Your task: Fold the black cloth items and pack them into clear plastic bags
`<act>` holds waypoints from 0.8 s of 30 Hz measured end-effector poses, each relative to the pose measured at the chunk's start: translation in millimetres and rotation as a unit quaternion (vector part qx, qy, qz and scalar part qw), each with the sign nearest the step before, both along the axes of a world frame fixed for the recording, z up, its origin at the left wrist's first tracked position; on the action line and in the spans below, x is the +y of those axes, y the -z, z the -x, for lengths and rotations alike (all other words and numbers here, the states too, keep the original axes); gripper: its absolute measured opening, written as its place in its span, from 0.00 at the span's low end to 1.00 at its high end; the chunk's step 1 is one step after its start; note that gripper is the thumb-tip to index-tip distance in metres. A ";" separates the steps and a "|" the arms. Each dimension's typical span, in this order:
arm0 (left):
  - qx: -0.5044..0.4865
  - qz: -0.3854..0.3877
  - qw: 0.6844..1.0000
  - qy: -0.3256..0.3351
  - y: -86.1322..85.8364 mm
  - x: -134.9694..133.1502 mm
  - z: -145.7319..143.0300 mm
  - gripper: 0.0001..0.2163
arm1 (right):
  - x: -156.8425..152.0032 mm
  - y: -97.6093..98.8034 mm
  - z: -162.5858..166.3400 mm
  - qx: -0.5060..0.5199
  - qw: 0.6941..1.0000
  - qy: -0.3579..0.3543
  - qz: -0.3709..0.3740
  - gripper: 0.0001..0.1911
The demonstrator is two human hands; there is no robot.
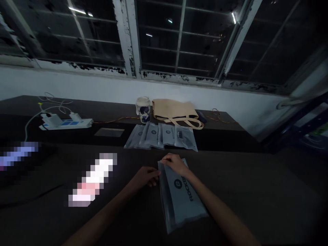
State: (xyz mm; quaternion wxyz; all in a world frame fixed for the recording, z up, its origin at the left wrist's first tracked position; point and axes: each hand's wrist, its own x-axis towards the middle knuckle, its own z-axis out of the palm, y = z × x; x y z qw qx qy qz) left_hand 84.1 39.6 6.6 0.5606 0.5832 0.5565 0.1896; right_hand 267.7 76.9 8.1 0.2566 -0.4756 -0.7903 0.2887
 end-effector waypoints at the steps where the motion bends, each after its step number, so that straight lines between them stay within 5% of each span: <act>1: -0.005 0.011 1.000 0.003 0.1 -7.8 -0.8 0.20 | -0.4 1.7 0.7 0.003 1.000 0.011 -0.005 0.09; 7: -0.043 0.106 0.993 0.039 -0.4 -82.3 -9.9 0.19 | -0.1 4.3 -2.6 0.001 0.995 0.091 -0.027 0.11; 11: -0.021 0.123 0.992 0.007 -2.9 -119.0 -12.5 0.19 | -1.9 -3.0 -1.9 -0.014 0.995 0.093 -0.032 0.12; 15: -0.014 0.124 0.992 0.006 -5.1 -125.1 -9.4 0.20 | -16.2 -13.9 1.0 -0.045 0.994 0.091 -0.050 0.11; 20: 0.012 0.093 0.996 0.010 -10.7 -124.5 -6.8 0.19 | -68.1 -20.5 -3.9 -0.166 0.979 0.057 -0.105 0.31; 24: 0.045 0.068 0.997 0.019 -17.1 -124.6 -10.0 0.17 | -103.2 -17.7 -6.7 -0.196 0.978 0.028 -0.068 0.37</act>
